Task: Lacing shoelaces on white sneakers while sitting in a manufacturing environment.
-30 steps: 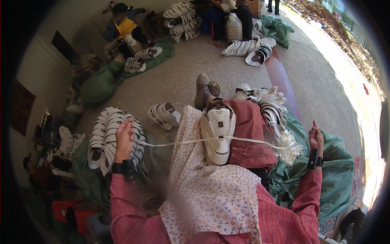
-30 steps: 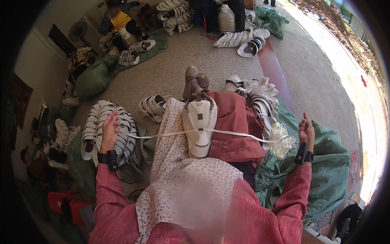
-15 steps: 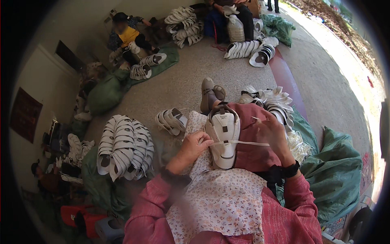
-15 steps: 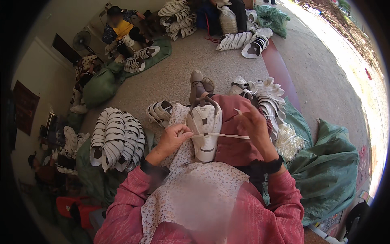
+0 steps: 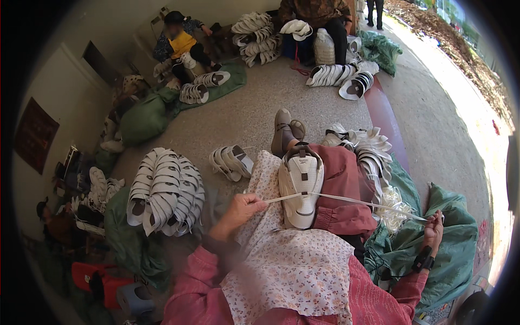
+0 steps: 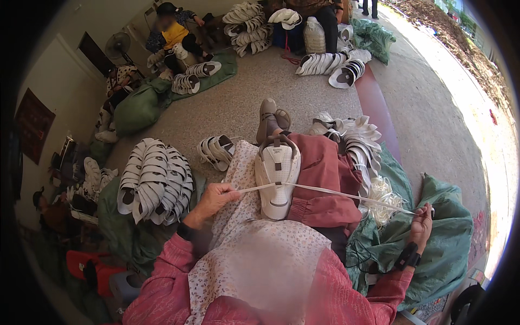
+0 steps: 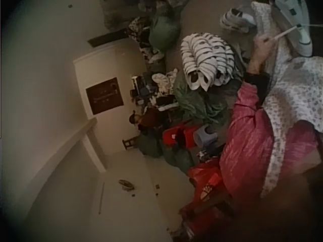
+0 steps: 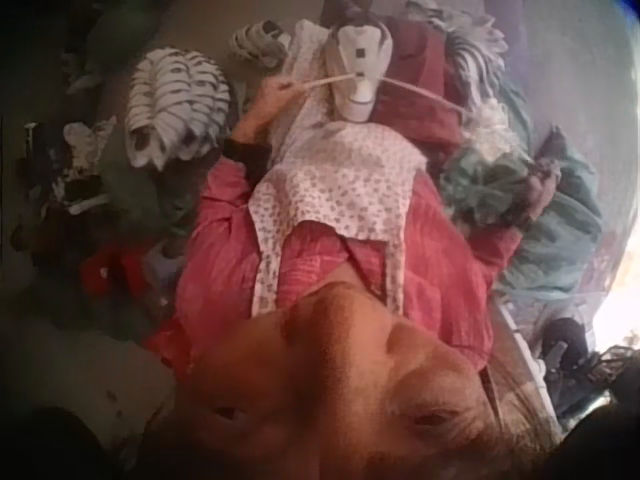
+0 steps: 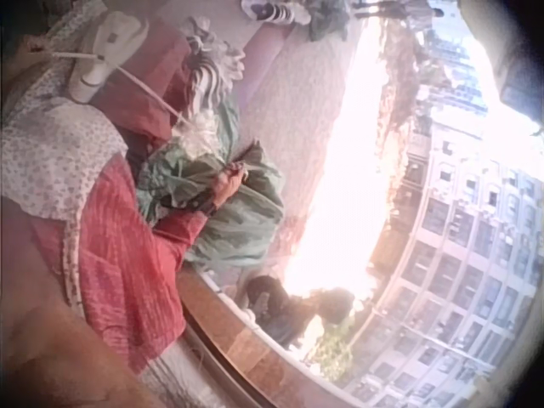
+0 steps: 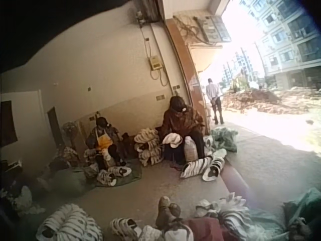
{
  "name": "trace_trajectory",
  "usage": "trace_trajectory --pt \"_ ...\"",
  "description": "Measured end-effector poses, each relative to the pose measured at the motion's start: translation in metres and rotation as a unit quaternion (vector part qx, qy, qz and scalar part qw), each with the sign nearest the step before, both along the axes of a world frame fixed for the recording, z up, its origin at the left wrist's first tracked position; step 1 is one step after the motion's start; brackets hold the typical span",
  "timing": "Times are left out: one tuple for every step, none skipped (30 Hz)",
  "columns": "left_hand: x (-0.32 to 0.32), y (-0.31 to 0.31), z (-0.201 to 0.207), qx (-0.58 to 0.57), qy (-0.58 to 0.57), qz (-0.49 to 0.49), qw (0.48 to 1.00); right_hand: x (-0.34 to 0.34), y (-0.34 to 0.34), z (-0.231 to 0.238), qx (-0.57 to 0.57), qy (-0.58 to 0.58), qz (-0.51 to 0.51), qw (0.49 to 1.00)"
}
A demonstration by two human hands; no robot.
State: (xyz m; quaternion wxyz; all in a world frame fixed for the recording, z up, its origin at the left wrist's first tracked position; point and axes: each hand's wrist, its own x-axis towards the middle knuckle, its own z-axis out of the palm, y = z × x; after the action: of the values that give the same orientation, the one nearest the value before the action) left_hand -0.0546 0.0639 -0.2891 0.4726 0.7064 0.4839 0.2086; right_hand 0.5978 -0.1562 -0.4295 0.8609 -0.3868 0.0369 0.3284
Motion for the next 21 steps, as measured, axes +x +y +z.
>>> trace_trajectory --pt "-0.008 0.001 0.004 -0.029 -0.002 0.030 0.999 0.017 -0.011 -0.016 -0.003 0.000 -0.007 1.000" --pt "-0.017 0.000 0.006 -0.058 -0.004 0.061 0.996 0.032 -0.021 -0.033 0.057 0.033 0.004 0.998" --pt "-0.027 -0.003 0.007 -0.062 0.000 0.061 0.996 0.031 -0.026 -0.038 0.115 0.070 0.020 0.991" --pt "-0.037 -0.006 0.007 -0.060 -0.002 0.068 0.996 0.029 -0.025 -0.045 0.111 0.073 0.018 0.991" --pt "-0.044 -0.009 0.007 -0.058 -0.003 0.075 0.995 0.018 -0.010 -0.042 0.074 0.091 0.009 0.993" --pt "-0.048 -0.011 0.010 -0.062 0.001 0.073 0.995 0.010 0.006 -0.033 0.037 0.107 0.000 0.994" --pt "-0.047 -0.009 0.014 -0.063 0.019 0.073 0.995 0.012 0.013 -0.035 0.055 0.109 -0.014 0.992" --pt "-0.047 -0.006 0.017 -0.063 0.039 0.075 0.994 0.013 0.021 -0.039 0.074 0.112 -0.026 0.991" --pt "-0.051 -0.002 0.020 -0.068 0.068 0.070 0.993 0.011 0.030 -0.039 0.066 0.090 -0.010 0.994" --pt "-0.049 0.001 0.019 -0.067 0.069 0.064 0.993 0.010 0.038 -0.037 0.058 0.068 0.004 0.996" --pt "-0.047 0.003 0.016 0.012 0.117 0.068 0.991 0.001 0.055 -0.026 0.037 0.068 -0.004 0.997" --pt "-0.050 0.002 0.017 0.092 0.167 0.076 0.979 -0.023 0.081 -0.004 0.016 0.072 -0.006 0.997" --pt "-0.046 0.001 0.022 0.090 0.172 0.078 0.978 -0.063 0.106 0.033 -0.023 0.021 0.017 0.999" --pt "-0.028 0.004 0.030 0.171 0.160 0.029 0.972 -0.105 0.123 0.072 -0.064 -0.034 0.034 0.997" --pt "-0.007 0.005 0.040 0.252 0.144 -0.020 0.957 -0.134 0.133 0.090 -0.064 -0.118 0.085 0.987" --pt "0.012 0.002 0.048 0.244 0.097 -0.038 0.964 -0.159 0.143 0.105 -0.062 -0.202 0.139 0.968" --pt "0.034 0.001 0.053 0.237 0.048 -0.056 0.969 -0.184 0.156 0.113 -0.103 -0.301 0.171 0.932" --pt "0.054 0.001 0.057 0.260 0.027 -0.092 0.961 -0.210 0.169 0.116 -0.142 -0.397 0.203 0.884" --pt "0.075 0.007 0.055 0.278 0.003 -0.132 0.952 -0.235 0.179 0.112 -0.138 -0.478 0.216 0.840" --pt "0.092 0.011 0.050 0.278 -0.001 -0.132 0.951 -0.259 0.184 0.110 -0.130 -0.556 0.228 0.789" --pt "0.107 0.015 0.042 0.321 -0.006 -0.165 0.933 -0.279 0.188 0.111 -0.103 -0.635 0.230 0.730"
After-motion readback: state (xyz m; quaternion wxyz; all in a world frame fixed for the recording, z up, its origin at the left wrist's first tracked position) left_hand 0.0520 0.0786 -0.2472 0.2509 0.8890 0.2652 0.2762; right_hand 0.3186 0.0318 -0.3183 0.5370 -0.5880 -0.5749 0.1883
